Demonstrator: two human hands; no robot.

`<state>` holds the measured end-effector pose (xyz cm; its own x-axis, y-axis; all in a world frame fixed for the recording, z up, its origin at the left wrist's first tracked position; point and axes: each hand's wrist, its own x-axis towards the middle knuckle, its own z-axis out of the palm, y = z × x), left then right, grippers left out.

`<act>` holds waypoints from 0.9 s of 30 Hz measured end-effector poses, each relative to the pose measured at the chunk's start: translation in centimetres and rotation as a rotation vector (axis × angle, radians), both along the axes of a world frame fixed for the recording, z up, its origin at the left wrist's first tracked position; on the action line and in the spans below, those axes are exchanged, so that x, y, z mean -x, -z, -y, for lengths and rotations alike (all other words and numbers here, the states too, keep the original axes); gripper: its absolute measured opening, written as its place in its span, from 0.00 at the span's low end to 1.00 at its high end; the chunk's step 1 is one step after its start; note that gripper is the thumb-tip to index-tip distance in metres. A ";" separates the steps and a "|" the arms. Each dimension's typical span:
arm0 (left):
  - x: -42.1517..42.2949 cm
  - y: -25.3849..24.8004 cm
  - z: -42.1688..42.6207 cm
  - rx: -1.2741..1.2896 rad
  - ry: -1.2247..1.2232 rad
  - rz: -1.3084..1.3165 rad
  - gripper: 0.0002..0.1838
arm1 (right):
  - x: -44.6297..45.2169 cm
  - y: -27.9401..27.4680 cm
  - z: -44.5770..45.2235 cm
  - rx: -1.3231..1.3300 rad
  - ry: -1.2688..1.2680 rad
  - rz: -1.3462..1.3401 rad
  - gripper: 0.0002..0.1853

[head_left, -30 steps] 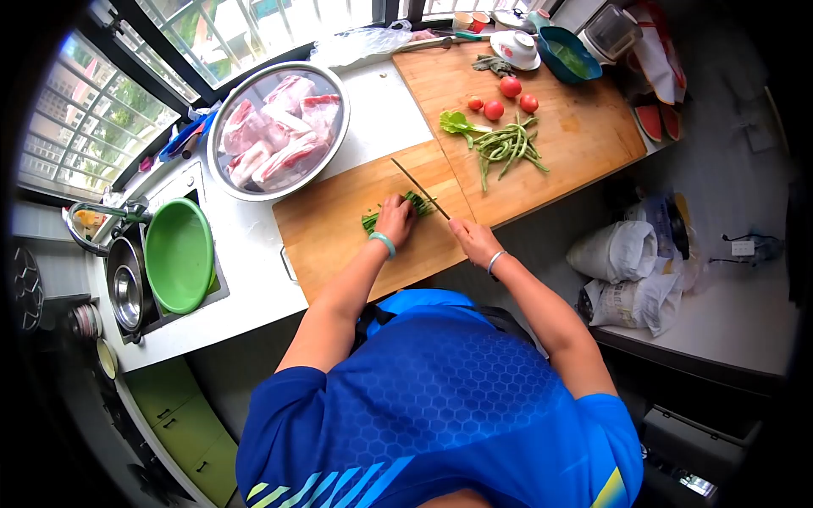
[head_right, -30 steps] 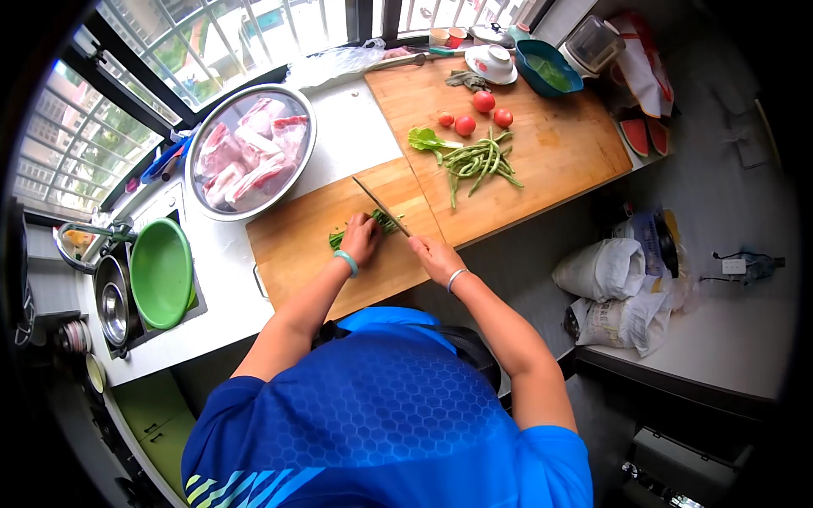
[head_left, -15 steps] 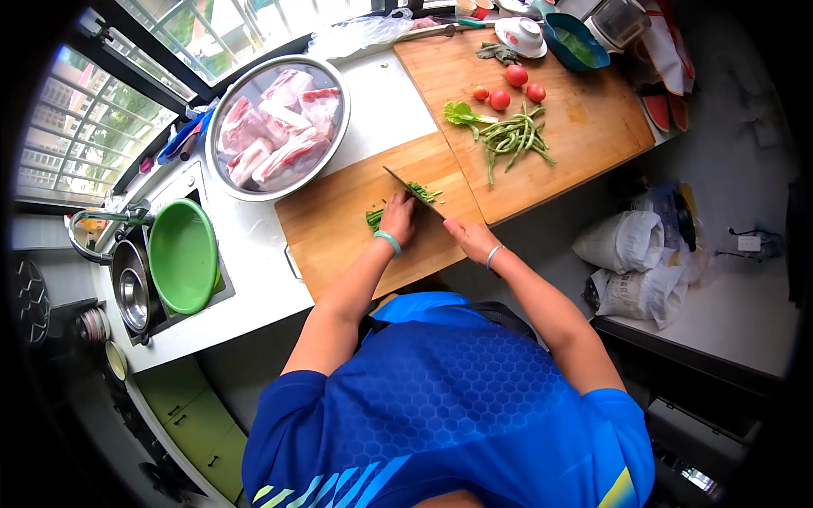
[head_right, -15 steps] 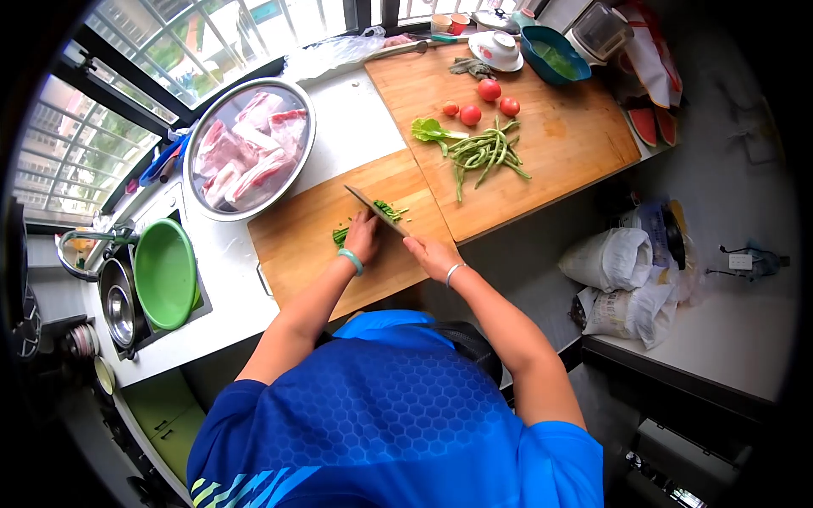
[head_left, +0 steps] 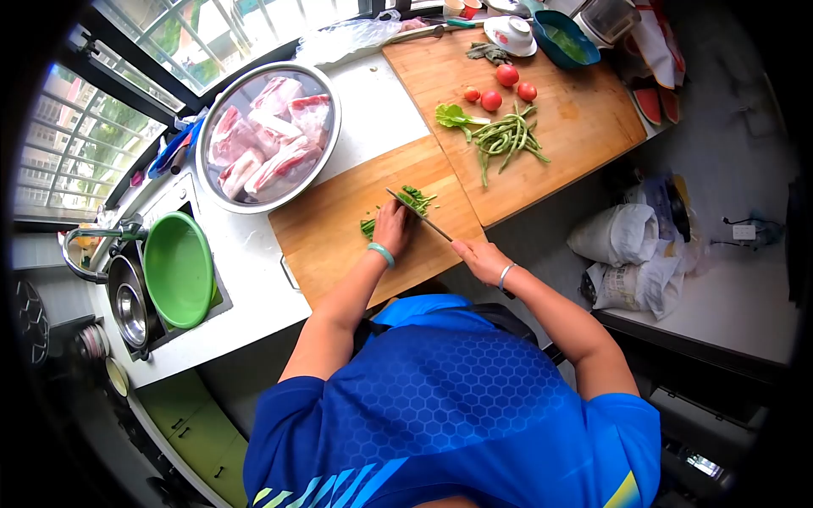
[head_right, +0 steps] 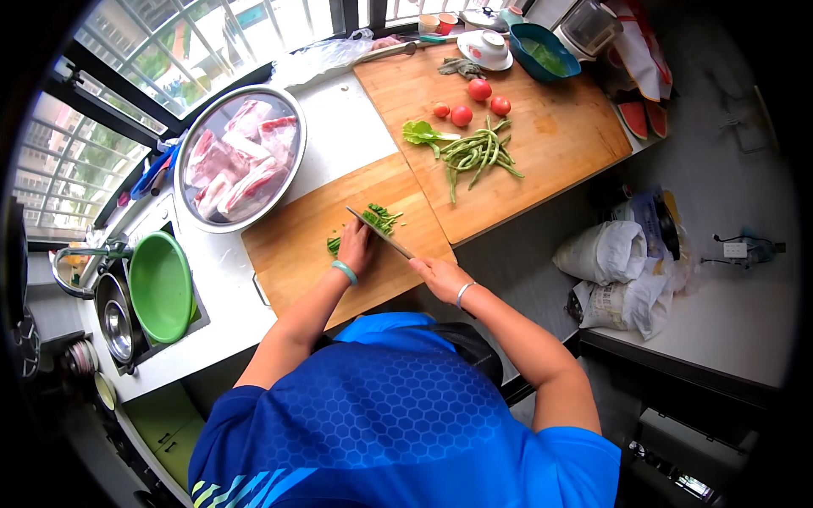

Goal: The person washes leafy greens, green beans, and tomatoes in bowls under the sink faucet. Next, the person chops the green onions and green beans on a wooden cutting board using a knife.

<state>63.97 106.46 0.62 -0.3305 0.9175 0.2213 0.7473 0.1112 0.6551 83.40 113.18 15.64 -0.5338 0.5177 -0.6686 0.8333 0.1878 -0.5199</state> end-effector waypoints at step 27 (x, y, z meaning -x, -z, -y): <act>0.6 -0.1 1.9 0.037 0.095 -0.062 0.10 | 2.9 3.5 -0.4 0.041 0.034 -0.149 0.32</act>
